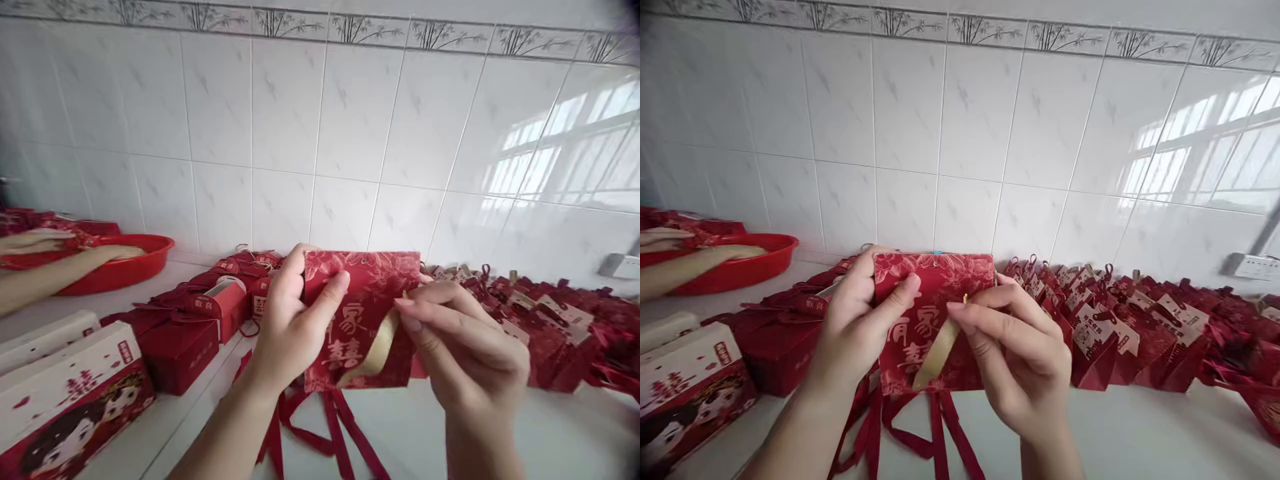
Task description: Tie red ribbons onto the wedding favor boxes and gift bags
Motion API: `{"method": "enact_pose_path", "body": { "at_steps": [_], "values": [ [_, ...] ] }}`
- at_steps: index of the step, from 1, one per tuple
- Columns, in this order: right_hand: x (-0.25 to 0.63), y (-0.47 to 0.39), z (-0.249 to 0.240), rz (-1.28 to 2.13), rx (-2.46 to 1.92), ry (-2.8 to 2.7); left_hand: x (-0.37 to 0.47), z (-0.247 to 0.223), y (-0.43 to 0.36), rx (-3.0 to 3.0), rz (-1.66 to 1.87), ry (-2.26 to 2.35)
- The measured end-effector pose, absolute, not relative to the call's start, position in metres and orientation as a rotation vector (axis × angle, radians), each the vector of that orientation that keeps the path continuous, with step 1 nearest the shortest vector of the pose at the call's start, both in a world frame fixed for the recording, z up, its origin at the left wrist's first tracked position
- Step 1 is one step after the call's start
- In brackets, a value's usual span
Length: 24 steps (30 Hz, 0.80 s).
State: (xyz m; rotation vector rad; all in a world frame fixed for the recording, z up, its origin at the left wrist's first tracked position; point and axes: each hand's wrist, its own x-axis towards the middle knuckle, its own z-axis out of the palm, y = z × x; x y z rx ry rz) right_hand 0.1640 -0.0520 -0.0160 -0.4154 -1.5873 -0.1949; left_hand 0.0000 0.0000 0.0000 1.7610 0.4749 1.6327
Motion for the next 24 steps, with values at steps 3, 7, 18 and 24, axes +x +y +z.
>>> {"method": "enact_pose_path", "body": {
  "at_steps": [3,7,18,24],
  "values": [
    [0.158,-0.053,-0.016,-0.321,-0.522,-1.634,0.006,-0.001,-0.005,1.770,1.652,0.405],
    [0.151,-0.052,-0.017,-0.391,-0.616,-1.570,0.008,-0.001,-0.009,1.813,1.686,0.353],
    [0.153,-0.052,-0.017,-0.531,-0.730,-1.495,0.007,-0.005,-0.009,2.179,1.774,0.234],
    [0.153,-0.052,-0.019,-0.374,-0.673,-1.461,0.008,-0.007,-0.008,2.211,1.831,0.142]
  ]
}}
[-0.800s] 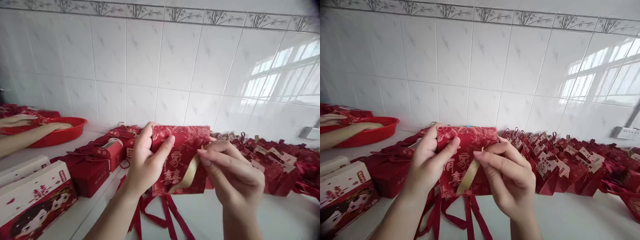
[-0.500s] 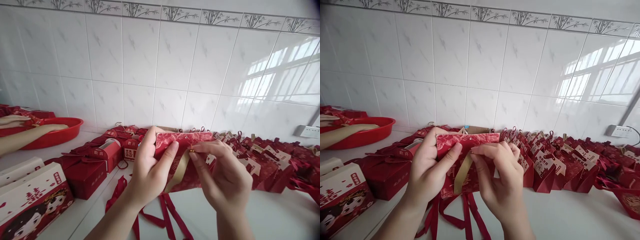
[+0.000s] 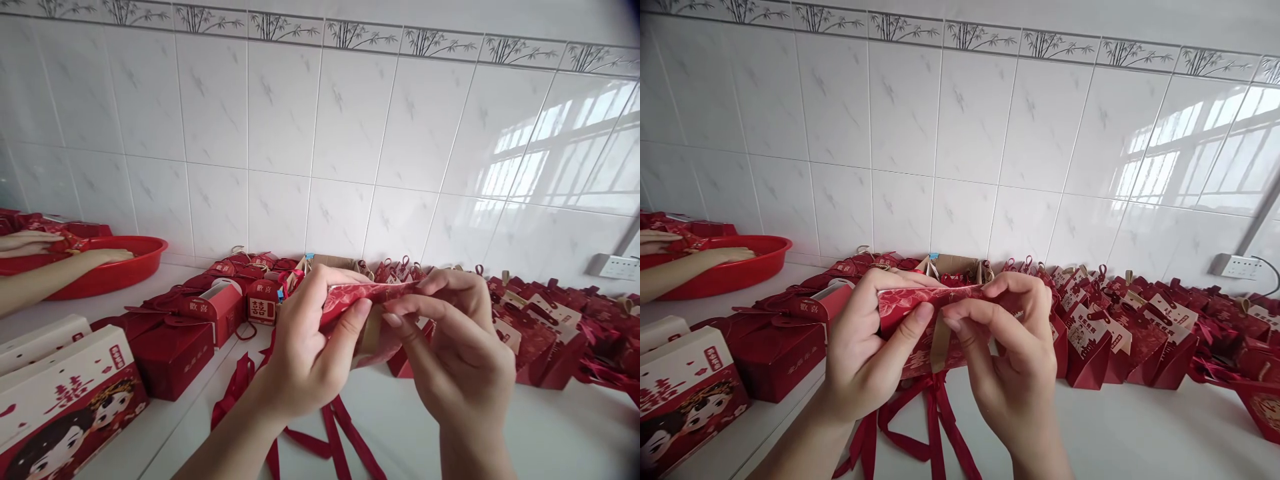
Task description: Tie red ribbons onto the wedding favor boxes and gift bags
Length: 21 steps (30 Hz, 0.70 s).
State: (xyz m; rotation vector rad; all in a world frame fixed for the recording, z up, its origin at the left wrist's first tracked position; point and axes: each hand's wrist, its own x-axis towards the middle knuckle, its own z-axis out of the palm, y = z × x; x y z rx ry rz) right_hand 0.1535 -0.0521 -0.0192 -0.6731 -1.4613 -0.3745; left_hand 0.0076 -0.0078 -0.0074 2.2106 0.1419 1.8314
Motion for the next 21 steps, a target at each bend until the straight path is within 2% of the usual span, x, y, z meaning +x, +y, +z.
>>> {"method": "enact_pose_path", "body": {
  "at_steps": [16,21],
  "values": [
    [0.1511,-0.0531,-0.0155,-0.427,-0.654,-1.346,0.0098,-0.0097,-0.0039,2.257,1.824,0.001],
    [0.1516,-0.0464,-0.0170,-0.203,-0.511,-1.227,0.0155,-0.0134,-0.0037,2.203,1.853,-0.112]
  ]
}}
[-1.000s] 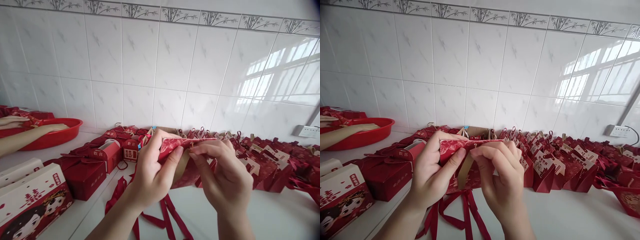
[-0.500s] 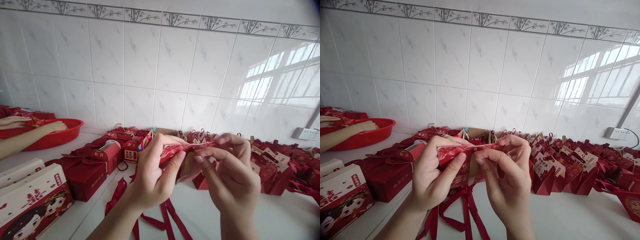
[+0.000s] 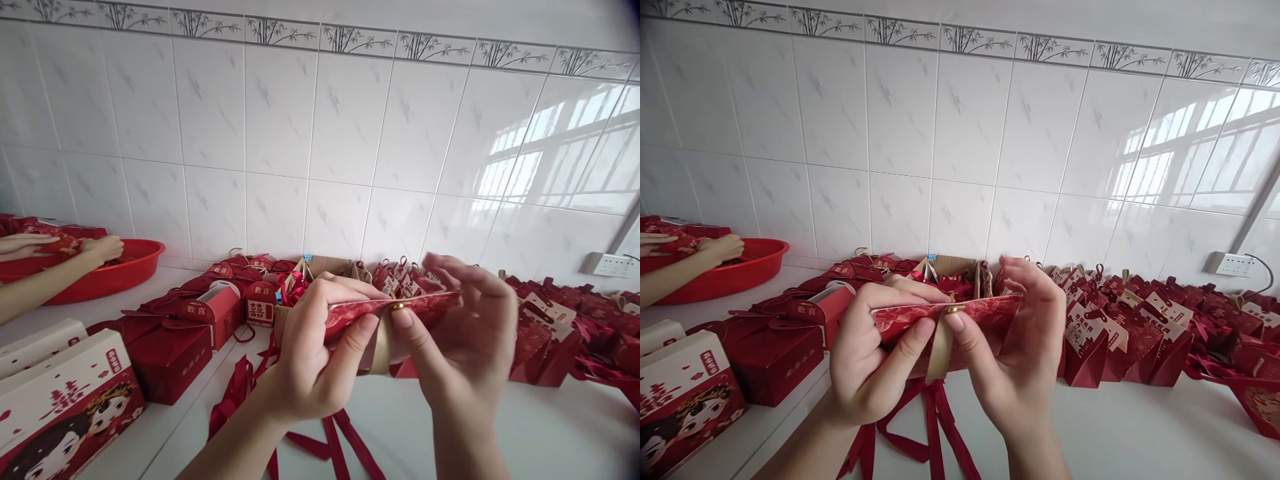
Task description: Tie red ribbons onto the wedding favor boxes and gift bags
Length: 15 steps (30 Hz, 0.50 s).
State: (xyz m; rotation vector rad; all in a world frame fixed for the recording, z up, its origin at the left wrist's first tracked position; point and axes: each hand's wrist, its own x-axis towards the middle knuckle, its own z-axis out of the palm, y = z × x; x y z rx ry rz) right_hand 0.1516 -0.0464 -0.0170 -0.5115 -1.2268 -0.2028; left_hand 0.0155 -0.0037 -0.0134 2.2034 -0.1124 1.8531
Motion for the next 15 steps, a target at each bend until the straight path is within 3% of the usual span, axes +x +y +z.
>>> {"method": "enact_pose_path", "body": {
  "at_steps": [5,10,15],
  "values": [
    [0.156,-0.043,-0.020,0.046,-0.661,-1.171,0.011,-0.010,-0.005,2.260,1.658,0.095],
    [0.160,-0.037,-0.017,-0.011,-0.679,-0.978,0.002,-0.008,0.000,2.503,1.496,0.677],
    [0.166,-0.030,-0.016,-0.098,-0.718,-0.904,-0.003,-0.008,0.014,2.427,1.307,0.892]
  ]
}}
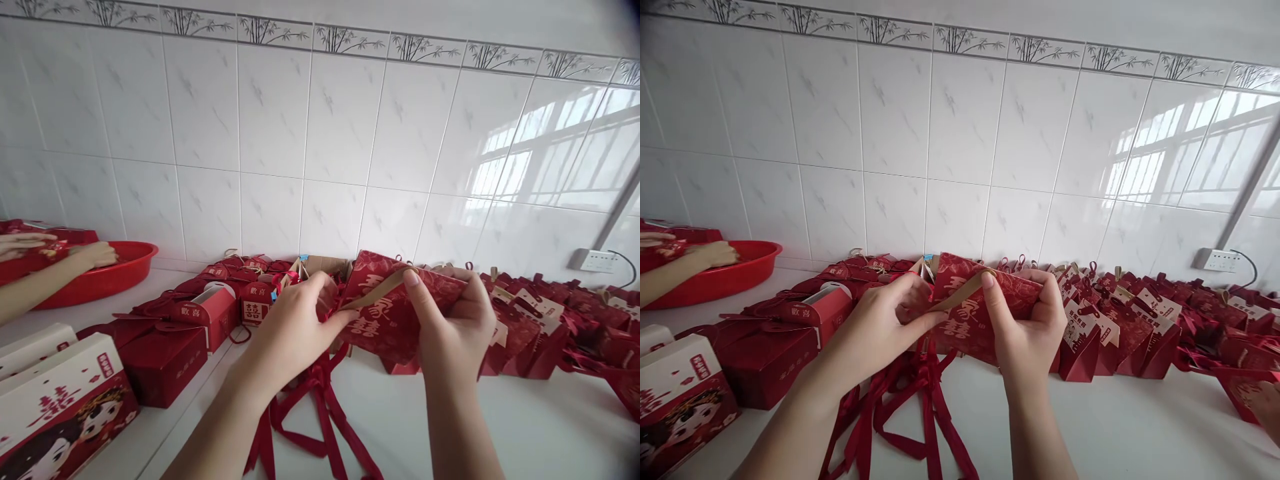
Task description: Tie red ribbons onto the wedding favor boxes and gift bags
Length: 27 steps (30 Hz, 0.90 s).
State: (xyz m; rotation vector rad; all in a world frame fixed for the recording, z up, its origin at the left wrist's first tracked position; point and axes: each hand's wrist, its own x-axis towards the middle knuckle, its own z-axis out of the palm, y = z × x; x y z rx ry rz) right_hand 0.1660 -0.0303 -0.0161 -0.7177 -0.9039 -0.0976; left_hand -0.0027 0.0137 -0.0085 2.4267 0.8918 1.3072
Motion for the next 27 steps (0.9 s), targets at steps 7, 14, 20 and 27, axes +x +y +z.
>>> {"method": "enact_pose_path", "body": {
  "at_steps": [7,14,20,27],
  "values": [
    [0.177,-0.029,-0.018,-0.257,-0.756,-1.051,-0.039,0.013,0.012,2.293,1.503,0.601],
    [0.163,-0.037,-0.019,-0.115,-0.583,-1.656,-0.046,0.021,-0.009,1.680,2.212,0.201],
    [0.156,-0.039,-0.020,-0.079,-0.449,-1.752,-0.046,0.017,-0.014,1.776,2.024,0.183],
    [0.158,-0.045,-0.018,-0.063,-0.415,-1.759,-0.043,0.013,-0.012,2.028,1.349,0.180]
  ]
}}
